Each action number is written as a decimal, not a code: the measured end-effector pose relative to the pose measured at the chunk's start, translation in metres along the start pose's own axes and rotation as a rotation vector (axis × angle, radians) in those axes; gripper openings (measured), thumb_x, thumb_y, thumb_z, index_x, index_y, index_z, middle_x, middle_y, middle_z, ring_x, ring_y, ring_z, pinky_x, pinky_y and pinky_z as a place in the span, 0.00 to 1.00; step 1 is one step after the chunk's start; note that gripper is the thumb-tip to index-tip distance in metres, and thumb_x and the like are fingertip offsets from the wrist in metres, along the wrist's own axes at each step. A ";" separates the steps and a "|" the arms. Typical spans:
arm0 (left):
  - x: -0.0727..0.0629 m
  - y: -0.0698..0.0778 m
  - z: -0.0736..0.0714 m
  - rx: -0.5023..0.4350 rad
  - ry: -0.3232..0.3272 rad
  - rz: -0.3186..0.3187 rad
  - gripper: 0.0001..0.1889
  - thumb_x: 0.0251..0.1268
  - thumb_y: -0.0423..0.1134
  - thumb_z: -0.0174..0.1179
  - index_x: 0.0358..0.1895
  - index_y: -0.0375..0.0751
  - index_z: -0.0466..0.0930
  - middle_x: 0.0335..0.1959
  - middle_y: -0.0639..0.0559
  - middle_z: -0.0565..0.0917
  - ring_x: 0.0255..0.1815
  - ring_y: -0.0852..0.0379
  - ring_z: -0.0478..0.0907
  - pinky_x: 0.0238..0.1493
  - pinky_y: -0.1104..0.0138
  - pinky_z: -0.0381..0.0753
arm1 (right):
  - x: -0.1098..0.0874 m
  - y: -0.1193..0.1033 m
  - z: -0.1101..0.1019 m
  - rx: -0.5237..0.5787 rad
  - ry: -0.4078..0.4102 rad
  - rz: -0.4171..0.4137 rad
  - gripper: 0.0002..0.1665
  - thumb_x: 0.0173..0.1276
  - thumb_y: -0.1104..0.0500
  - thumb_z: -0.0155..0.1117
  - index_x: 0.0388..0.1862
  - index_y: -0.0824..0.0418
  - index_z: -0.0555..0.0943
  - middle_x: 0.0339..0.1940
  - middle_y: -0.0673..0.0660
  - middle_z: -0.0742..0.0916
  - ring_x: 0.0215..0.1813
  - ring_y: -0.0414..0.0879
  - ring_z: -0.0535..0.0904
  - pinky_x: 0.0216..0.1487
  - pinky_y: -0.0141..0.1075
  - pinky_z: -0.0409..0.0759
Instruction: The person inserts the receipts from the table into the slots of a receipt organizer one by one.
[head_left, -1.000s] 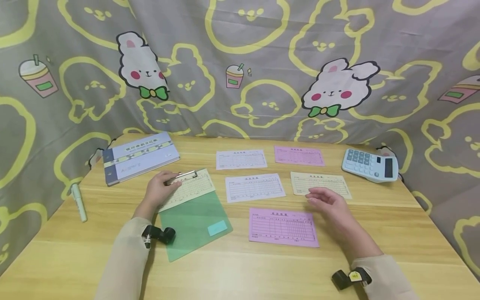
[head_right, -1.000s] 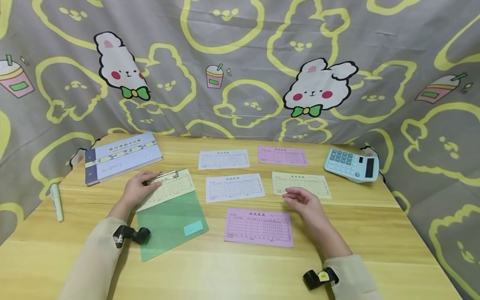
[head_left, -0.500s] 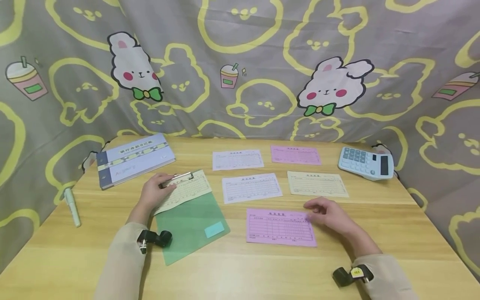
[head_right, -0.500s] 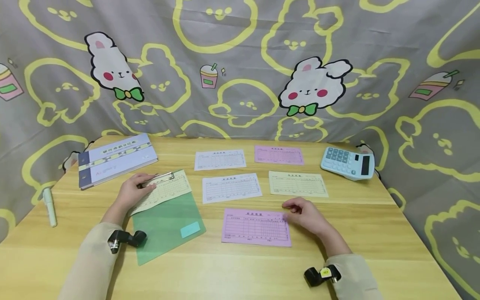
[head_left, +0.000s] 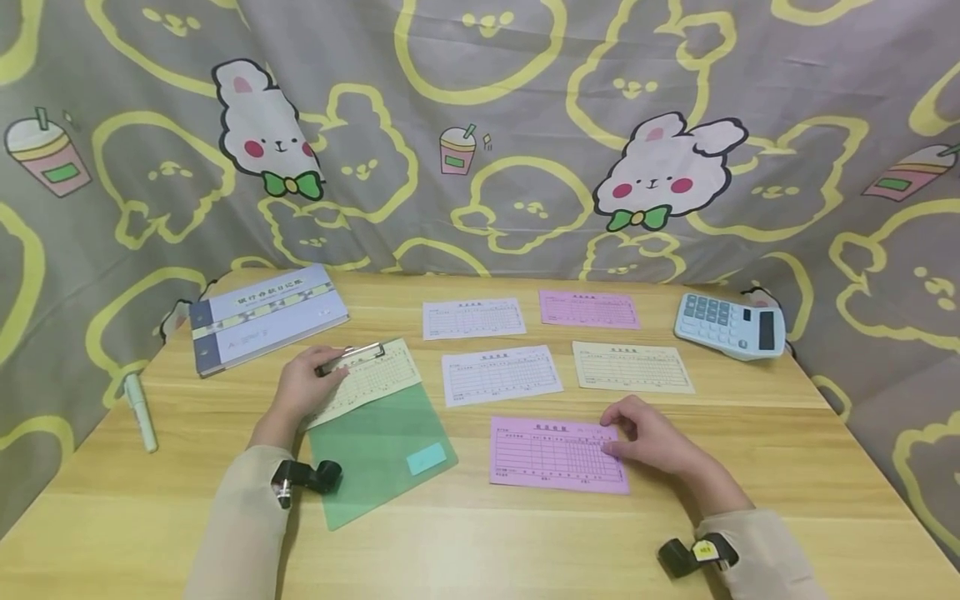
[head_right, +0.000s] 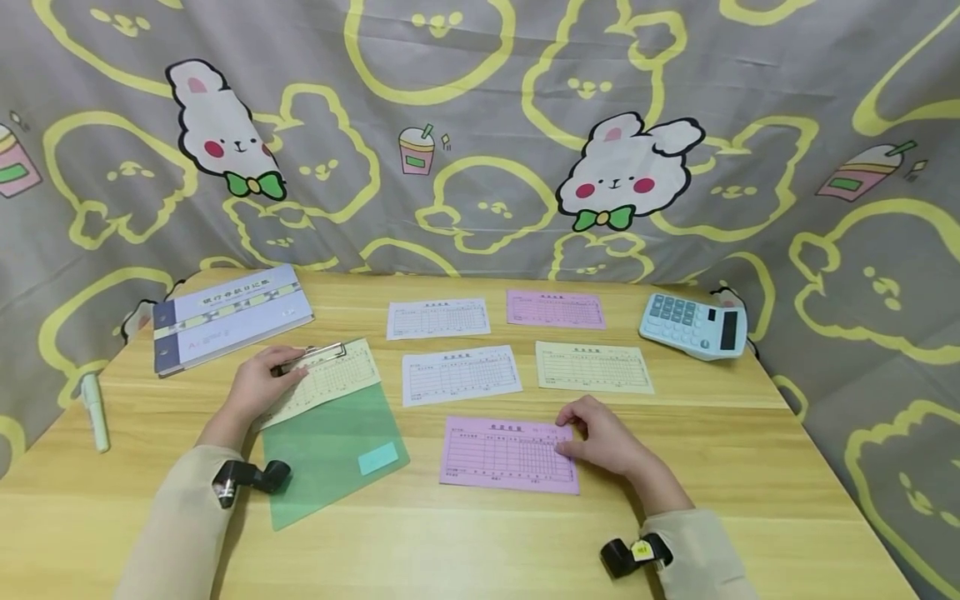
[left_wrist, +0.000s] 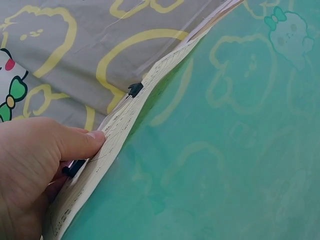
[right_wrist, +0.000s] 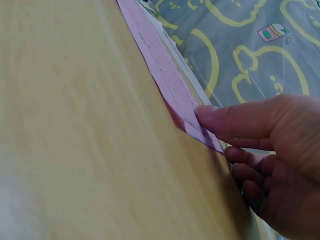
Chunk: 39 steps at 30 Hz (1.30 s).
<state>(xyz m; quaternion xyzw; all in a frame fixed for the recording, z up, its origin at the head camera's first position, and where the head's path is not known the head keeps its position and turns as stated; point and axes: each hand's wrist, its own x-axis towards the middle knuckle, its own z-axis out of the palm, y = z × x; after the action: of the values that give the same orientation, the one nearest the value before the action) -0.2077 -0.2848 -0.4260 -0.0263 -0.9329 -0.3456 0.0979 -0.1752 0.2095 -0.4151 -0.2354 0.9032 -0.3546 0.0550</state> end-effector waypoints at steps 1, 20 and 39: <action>0.000 0.000 0.000 0.001 -0.002 0.002 0.20 0.56 0.38 0.56 0.50 0.31 0.72 0.50 0.36 0.70 0.51 0.38 0.64 0.51 0.48 0.60 | 0.000 0.002 0.001 -0.010 -0.007 -0.004 0.16 0.46 0.61 0.69 0.34 0.58 0.75 0.32 0.51 0.73 0.34 0.45 0.66 0.34 0.33 0.66; 0.000 0.004 -0.001 -0.016 0.002 0.008 0.18 0.55 0.35 0.55 0.49 0.30 0.72 0.49 0.35 0.70 0.51 0.37 0.64 0.51 0.49 0.60 | -0.002 -0.003 0.003 -0.043 0.007 -0.056 0.10 0.50 0.65 0.65 0.28 0.57 0.73 0.29 0.51 0.72 0.33 0.44 0.65 0.33 0.33 0.67; -0.001 0.002 -0.001 -0.014 -0.012 -0.001 0.18 0.56 0.35 0.54 0.50 0.30 0.71 0.51 0.35 0.68 0.53 0.37 0.62 0.53 0.48 0.58 | 0.001 -0.007 0.005 -0.060 -0.023 0.003 0.08 0.54 0.68 0.60 0.31 0.58 0.72 0.28 0.50 0.71 0.32 0.45 0.66 0.32 0.33 0.68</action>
<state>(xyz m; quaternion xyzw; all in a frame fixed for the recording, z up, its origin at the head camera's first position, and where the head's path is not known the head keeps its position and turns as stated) -0.2066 -0.2836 -0.4245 -0.0283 -0.9309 -0.3522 0.0921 -0.1720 0.2019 -0.4140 -0.2399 0.9131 -0.3243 0.0589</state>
